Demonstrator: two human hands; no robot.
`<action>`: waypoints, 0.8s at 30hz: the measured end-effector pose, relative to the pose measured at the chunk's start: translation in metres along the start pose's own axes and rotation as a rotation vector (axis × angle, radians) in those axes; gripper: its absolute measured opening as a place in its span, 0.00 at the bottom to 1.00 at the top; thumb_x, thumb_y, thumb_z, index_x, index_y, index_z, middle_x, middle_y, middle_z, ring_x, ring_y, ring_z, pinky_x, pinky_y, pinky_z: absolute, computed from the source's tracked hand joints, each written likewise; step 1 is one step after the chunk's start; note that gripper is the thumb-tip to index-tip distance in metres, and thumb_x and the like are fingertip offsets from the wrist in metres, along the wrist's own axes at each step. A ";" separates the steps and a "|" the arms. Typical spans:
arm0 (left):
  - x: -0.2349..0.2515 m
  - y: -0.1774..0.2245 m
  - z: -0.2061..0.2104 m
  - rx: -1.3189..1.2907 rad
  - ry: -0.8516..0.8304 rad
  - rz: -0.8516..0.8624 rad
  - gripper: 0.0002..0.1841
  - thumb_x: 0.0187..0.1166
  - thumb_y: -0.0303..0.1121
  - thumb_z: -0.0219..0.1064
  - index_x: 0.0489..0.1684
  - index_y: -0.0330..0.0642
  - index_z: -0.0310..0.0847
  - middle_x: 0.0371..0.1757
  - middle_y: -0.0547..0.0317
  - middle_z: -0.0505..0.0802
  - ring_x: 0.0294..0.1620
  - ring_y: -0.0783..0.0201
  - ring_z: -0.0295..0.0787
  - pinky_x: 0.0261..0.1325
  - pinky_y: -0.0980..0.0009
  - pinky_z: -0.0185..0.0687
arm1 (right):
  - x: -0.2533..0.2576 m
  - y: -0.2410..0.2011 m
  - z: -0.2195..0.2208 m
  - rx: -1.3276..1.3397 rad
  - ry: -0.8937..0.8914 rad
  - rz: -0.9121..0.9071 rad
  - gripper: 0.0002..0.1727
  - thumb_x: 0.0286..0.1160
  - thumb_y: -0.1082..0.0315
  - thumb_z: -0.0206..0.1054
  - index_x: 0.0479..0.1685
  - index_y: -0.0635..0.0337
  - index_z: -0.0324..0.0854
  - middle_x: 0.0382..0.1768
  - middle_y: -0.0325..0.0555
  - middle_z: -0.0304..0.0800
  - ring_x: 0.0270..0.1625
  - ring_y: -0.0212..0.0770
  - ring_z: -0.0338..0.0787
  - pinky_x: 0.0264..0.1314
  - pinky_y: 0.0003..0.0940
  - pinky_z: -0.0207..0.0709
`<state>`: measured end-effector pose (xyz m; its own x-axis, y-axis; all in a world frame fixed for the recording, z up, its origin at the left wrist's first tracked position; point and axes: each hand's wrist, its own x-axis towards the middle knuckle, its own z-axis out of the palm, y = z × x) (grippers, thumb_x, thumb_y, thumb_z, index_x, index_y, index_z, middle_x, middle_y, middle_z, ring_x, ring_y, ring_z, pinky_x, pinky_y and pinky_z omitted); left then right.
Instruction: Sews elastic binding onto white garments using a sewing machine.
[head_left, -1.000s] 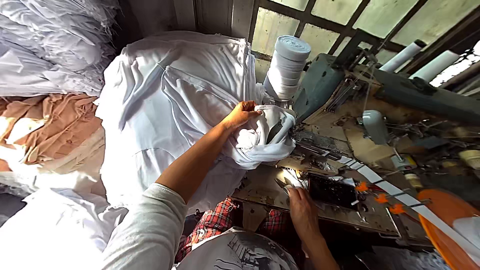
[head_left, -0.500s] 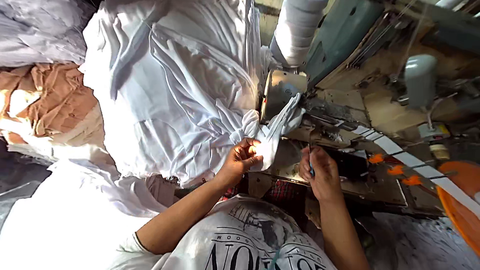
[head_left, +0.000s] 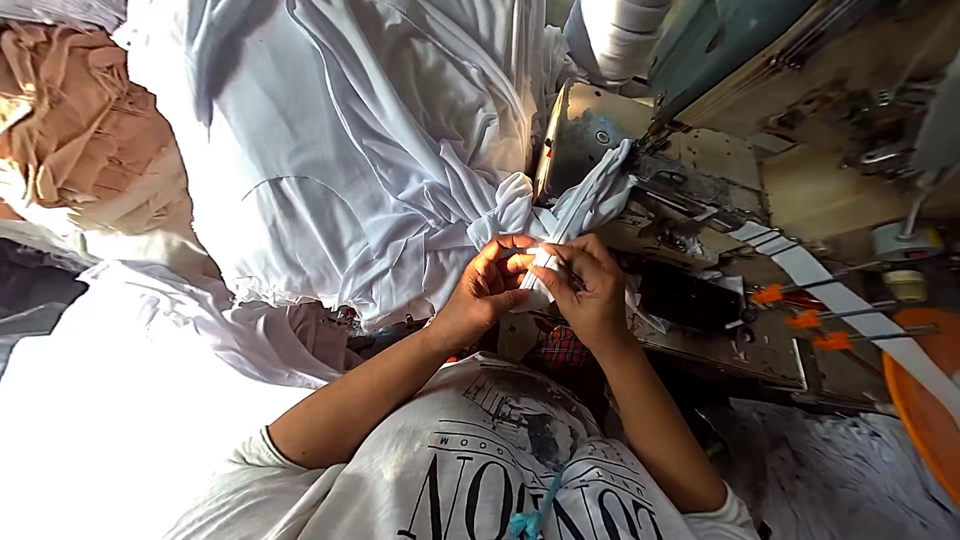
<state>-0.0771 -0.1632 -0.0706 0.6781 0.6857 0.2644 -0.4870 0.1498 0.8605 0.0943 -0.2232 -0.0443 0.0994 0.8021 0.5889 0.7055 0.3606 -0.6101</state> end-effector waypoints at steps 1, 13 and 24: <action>-0.001 0.000 -0.001 0.008 0.002 -0.018 0.30 0.68 0.09 0.58 0.70 0.44 0.67 0.57 0.61 0.91 0.51 0.70 0.92 0.58 0.70 0.88 | 0.003 0.004 0.004 0.072 0.009 0.022 0.09 0.71 0.70 0.76 0.43 0.67 0.92 0.40 0.47 0.84 0.41 0.27 0.84 0.44 0.17 0.80; 0.009 0.005 -0.005 0.141 0.003 0.070 0.25 0.72 0.10 0.62 0.70 0.34 0.72 0.63 0.59 0.89 0.56 0.71 0.91 0.62 0.72 0.88 | 0.007 -0.037 -0.057 0.585 0.142 0.216 0.14 0.89 0.50 0.58 0.40 0.39 0.87 0.32 0.18 0.84 0.21 0.13 0.70 0.21 0.09 0.64; 0.026 -0.017 -0.004 0.434 0.102 0.207 0.03 0.85 0.22 0.58 0.44 0.40 0.76 0.32 0.69 0.85 0.27 0.82 0.78 0.33 0.85 0.77 | -0.026 -0.011 -0.030 0.340 0.022 0.319 0.08 0.85 0.64 0.62 0.40 0.59 0.82 0.23 0.22 0.76 0.24 0.12 0.70 0.28 0.09 0.66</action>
<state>-0.0539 -0.1450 -0.0804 0.5231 0.7394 0.4238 -0.3170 -0.2929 0.9021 0.1046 -0.2625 -0.0371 0.2911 0.8893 0.3527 0.3681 0.2362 -0.8993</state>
